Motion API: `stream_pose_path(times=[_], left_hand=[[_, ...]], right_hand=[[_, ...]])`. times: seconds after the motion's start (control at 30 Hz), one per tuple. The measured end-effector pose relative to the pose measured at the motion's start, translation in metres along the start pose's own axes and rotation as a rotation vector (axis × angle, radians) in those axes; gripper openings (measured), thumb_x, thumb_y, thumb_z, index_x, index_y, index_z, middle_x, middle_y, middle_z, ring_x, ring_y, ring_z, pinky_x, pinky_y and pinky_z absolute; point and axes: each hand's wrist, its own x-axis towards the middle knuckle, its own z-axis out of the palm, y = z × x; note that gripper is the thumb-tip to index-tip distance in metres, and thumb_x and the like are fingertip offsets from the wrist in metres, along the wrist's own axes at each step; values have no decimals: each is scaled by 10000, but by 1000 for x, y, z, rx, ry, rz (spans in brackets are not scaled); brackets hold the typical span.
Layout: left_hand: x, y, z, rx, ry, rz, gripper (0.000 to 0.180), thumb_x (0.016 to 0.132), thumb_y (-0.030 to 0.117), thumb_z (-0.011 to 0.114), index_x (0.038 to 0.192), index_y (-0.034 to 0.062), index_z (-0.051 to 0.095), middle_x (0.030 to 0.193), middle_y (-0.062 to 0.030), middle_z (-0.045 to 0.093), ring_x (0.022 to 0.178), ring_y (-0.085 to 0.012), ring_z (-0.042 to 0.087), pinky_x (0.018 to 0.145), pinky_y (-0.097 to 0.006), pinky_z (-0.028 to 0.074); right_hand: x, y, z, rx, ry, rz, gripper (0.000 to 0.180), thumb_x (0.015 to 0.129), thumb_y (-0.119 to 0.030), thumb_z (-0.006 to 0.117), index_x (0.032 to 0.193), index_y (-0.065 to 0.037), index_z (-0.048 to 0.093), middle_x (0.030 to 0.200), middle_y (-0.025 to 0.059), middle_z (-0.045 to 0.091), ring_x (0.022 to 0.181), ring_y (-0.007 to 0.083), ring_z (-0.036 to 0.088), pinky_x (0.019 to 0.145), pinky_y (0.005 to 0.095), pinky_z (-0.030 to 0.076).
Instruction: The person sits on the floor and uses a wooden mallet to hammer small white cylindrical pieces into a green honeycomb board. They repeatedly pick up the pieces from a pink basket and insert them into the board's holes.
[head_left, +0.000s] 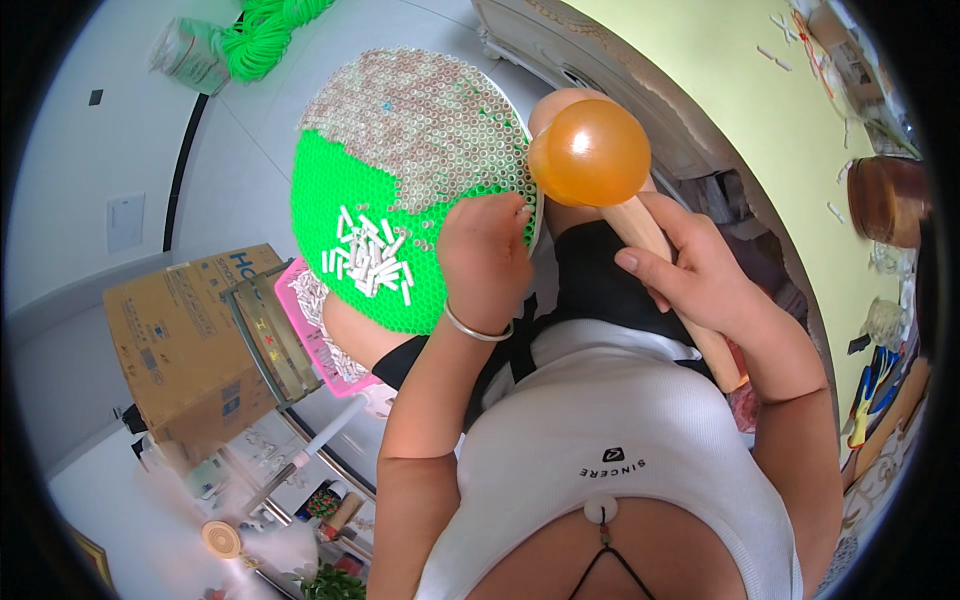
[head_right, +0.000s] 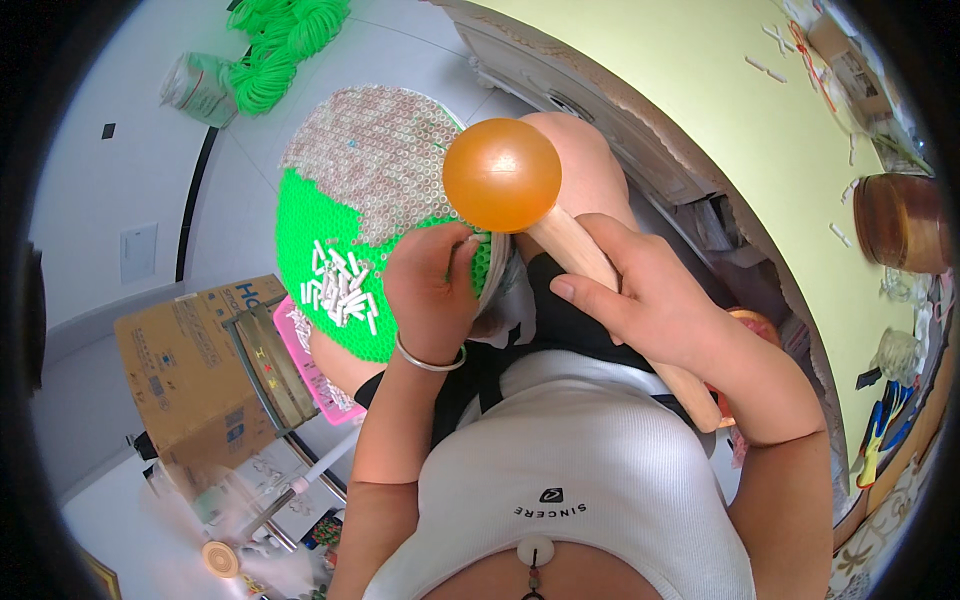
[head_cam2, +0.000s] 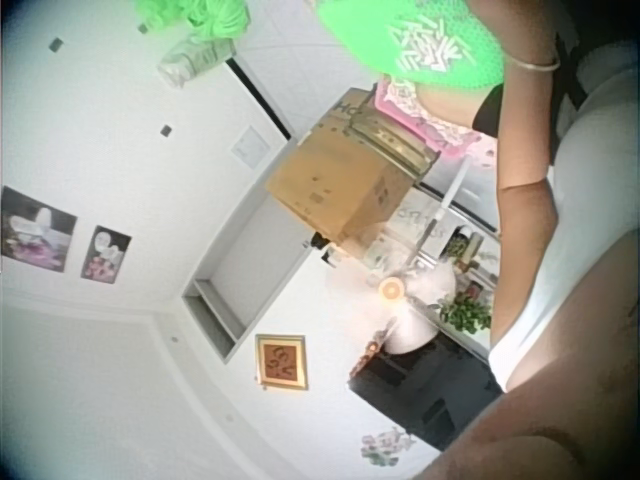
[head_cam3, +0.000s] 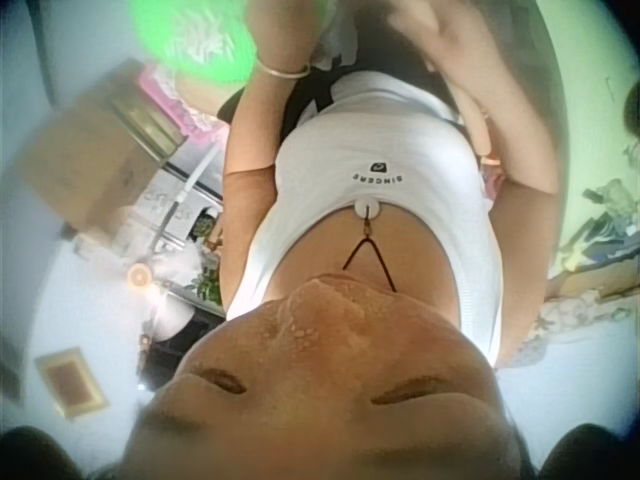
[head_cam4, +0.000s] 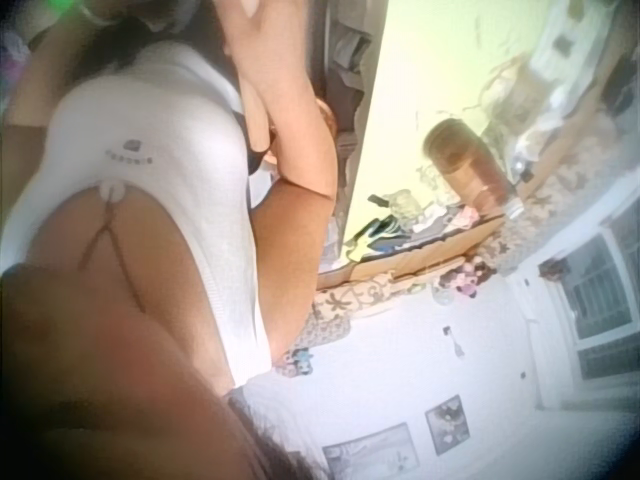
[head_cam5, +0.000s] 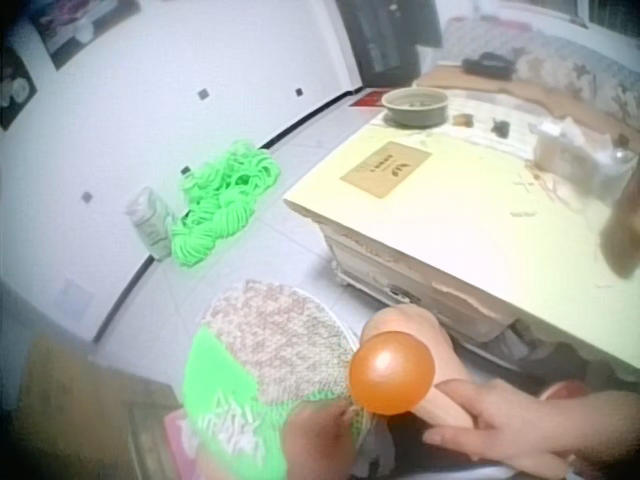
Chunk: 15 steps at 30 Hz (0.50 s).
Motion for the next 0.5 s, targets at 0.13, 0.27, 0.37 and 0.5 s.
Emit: stream_pose_path(times=[0.13, 0.27, 0.37, 0.5], left_hand=[[7, 5, 4, 135, -71, 66, 77, 760, -21, 645, 811, 29, 615, 702, -141, 576, 662, -353, 570, 598, -436, 453], [6, 4, 4, 105, -41, 53, 117, 752, -9, 660, 865, 22, 650, 746, -148, 608, 701, -352, 594, 603, -429, 461], [-3, -2, -6, 37, -32, -39, 178, 750, 9, 698, 927, 24, 686, 798, -142, 646, 746, -346, 615, 638, -427, 481], [-18, -17, -39, 61, 123, -144, 232, 737, 29, 745, 966, 46, 709, 859, -135, 676, 794, -337, 630, 712, -435, 499]], right_hand=[[-3, -1, 3, -19, -1, -10, 407, 950, -235, 674, 1215, 40, 533, 696, 74, 590, 482, 128, 561, 475, 277, 469], [-8, -4, 6, -35, 2, -8, 406, 956, -251, 671, 1204, 42, 537, 692, 68, 582, 469, 109, 549, 465, 270, 463], [-14, -21, 8, -57, -48, 10, 409, 957, -257, 672, 1205, 40, 540, 702, 112, 590, 528, 166, 590, 523, 309, 492], [-22, -24, 16, -264, 17, -329, 398, 950, -265, 672, 1172, 38, 541, 767, 216, 617, 679, 363, 632, 628, 412, 499]])
